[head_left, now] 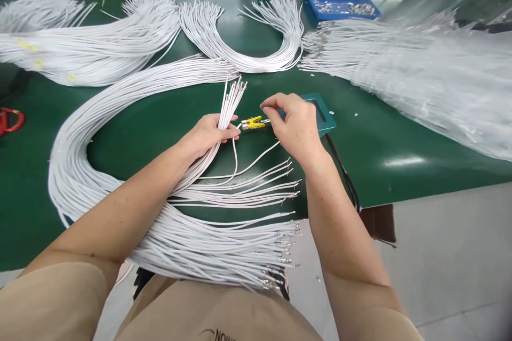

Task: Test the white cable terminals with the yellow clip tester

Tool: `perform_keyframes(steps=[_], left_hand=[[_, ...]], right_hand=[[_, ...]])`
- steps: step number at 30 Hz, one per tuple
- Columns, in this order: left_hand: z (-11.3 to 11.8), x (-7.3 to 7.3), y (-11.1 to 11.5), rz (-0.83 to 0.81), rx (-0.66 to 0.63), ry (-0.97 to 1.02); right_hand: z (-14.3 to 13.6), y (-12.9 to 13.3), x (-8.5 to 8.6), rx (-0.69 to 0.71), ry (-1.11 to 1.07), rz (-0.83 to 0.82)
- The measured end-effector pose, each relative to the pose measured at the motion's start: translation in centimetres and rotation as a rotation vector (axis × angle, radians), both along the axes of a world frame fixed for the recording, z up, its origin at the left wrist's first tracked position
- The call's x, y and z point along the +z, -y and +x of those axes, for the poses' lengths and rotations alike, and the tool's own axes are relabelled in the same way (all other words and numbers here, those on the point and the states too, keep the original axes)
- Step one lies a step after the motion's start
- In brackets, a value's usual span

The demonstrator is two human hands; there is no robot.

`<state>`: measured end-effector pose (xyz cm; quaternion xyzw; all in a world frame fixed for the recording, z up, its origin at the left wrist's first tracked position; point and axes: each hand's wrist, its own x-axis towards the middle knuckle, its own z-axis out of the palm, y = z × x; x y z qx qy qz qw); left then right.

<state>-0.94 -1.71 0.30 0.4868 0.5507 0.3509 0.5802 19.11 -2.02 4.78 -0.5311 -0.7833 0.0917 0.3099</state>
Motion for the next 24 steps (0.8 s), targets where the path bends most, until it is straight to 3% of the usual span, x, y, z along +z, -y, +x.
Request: perform_keyframes(steps=[5, 9, 21, 24], left_hand=[[0.1, -0.1, 0.0, -0.064, 0.008, 0.048], [0.3, -0.2, -0.1, -0.116, 0.018, 0.075], [0.5, -0.4, -0.2, -0.091, 0.051, 0.13], [0.3, -0.4, -0.3, -0.094, 0.048, 0.129]], right_hand=[[-1.0, 0.4, -1.9, 0.024, 0.054, -0.054], [-1.1, -0.1, -3.0, 0.015, 0.172, 0.001], [-0.1, -2.2, -3.1, 0.196, 0.508, 0.006], [-0.1, -2.5, -2.9, 0.185, 0.551, -0.005]])
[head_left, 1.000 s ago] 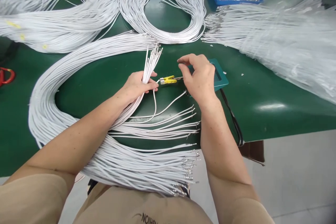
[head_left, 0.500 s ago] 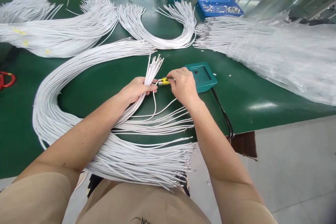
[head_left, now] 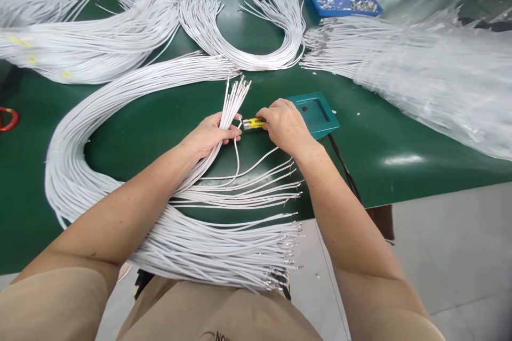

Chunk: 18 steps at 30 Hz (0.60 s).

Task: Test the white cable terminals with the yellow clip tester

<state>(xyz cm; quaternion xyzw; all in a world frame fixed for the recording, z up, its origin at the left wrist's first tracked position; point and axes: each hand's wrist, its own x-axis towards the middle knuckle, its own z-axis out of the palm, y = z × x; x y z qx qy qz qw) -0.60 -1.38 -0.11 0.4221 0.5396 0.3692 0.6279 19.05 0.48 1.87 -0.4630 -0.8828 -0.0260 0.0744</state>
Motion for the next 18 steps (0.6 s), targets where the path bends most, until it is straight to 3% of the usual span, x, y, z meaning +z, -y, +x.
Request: perform_keyframes(steps=[5, 9, 18], left_hand=[[-0.3, 0.5, -0.1, 0.004, 0.016, 0.016], [-0.5, 0.8, 0.0, 0.043, -0.008, 0.025], [-0.7, 0.6, 0.1, 0.159, -0.06, 0.031]], right_hand=[[-0.6, -0.3, 0.7, -0.078, -0.04, -0.093], [-1.4, -0.2, 1.0, -0.055, -0.274, -0.175], [-3.2, 0.0, 0.2, -0.197, -0.687, -0.298]])
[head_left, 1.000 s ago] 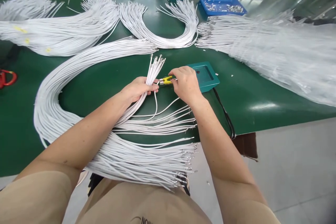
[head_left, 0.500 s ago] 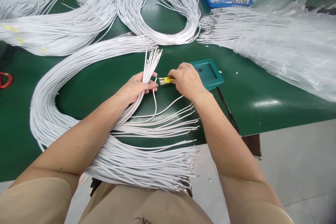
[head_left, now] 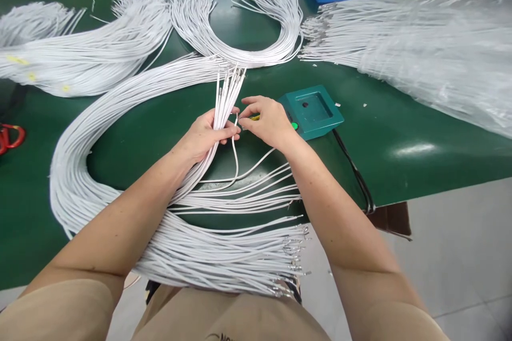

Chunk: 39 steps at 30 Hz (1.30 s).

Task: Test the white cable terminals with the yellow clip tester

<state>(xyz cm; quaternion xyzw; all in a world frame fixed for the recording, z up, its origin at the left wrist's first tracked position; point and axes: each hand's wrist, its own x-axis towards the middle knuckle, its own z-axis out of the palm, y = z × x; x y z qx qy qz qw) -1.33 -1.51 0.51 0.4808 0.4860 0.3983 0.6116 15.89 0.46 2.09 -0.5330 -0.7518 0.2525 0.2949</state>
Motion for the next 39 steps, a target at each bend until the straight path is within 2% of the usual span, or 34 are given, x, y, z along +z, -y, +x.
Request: perform_keyframes(steps=[4, 9, 14, 16, 19, 22, 25, 30, 39], left_hand=[[0.0, -0.1, 0.0, 0.055, -0.006, -0.043], [0.0, -0.1, 0.0, 0.119, -0.008, -0.116], [0.3, 0.0, 0.2, 0.132, -0.028, -0.121], [0.4, 0.0, 0.2, 0.111, -0.033, -0.108], [0.5, -0.2, 0.1, 0.09, -0.021, -0.112], [0.5, -0.5, 0.0, 0.071, -0.005, -0.161], [0.5, -0.6, -0.1, 0.057, -0.016, -0.194], [0.7, -0.6, 0.0, 0.06, -0.029, -0.258], [0.9, -1.2, -0.1, 0.171, -0.032, -0.445]], right_hand=[[0.5, 0.3, 0.2, -0.004, -0.096, -0.034], [0.9, 0.3, 0.5, -0.054, -0.061, -0.029], [0.1, 0.5, -0.2, 0.021, -0.02, 0.017], [0.3, 0.6, -0.3, 0.035, 0.079, 0.09], [1.2, 0.6, 0.0, 0.05, 0.345, 0.221], [2.3, 0.2, 0.4, 0.096, 0.594, 0.217], [2.8, -0.3, 0.6, 0.174, 0.698, 0.178], [2.7, -0.7, 0.7, 0.183, 0.699, 0.169], [2.8, -1.2, 0.5, 0.171, 0.606, 0.145]])
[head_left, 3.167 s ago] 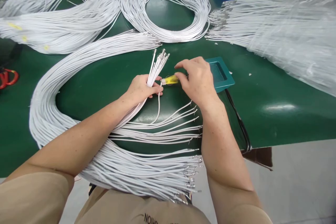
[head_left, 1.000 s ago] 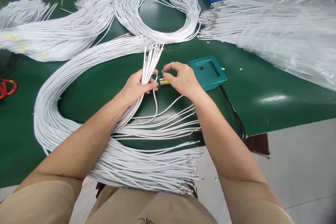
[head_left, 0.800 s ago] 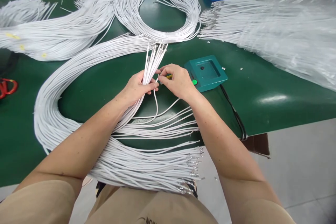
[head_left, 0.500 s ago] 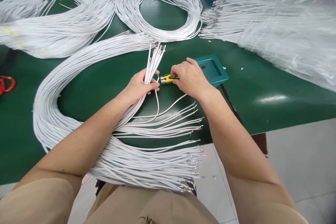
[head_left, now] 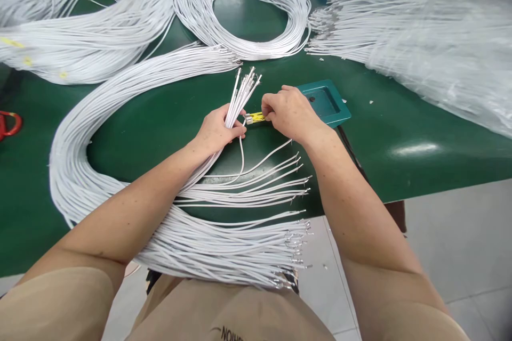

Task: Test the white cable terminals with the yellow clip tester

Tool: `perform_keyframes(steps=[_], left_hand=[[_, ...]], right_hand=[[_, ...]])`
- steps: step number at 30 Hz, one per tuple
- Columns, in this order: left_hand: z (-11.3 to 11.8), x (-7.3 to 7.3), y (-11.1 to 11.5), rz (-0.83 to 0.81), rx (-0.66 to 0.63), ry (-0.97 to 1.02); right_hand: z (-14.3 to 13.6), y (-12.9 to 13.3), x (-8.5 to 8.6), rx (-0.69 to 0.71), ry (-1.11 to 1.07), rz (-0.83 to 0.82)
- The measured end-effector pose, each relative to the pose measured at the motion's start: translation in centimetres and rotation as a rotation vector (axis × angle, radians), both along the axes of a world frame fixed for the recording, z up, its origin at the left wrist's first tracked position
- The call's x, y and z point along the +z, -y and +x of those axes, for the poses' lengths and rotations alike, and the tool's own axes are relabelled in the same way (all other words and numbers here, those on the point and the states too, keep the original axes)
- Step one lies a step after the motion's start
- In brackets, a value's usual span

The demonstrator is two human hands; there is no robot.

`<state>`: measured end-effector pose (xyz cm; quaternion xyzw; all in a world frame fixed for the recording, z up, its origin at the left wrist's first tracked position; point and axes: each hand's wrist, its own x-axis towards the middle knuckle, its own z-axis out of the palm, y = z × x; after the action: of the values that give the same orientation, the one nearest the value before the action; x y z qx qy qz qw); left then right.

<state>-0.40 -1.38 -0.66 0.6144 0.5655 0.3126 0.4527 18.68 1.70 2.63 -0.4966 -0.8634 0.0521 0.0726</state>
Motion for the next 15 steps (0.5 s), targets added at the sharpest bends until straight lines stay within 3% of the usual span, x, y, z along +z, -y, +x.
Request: perform_keyframes(steps=[7, 12, 15], left_hand=[[-0.1, -0.1, -0.1, -0.093, 0.035, 0.136], [-0.7, 0.3, -0.1, -0.102, 0.067, 0.208], [-1.1, 1.0, 0.1, -0.067, 0.051, 0.263]], right_hand=[[1.1, 1.5, 0.7, -0.076, -0.221, 0.097], [0.7, 4.6, 1.7, -0.114, -0.244, 0.122], [-0.8, 7.2, 1.9, -0.042, -0.244, 0.127]])
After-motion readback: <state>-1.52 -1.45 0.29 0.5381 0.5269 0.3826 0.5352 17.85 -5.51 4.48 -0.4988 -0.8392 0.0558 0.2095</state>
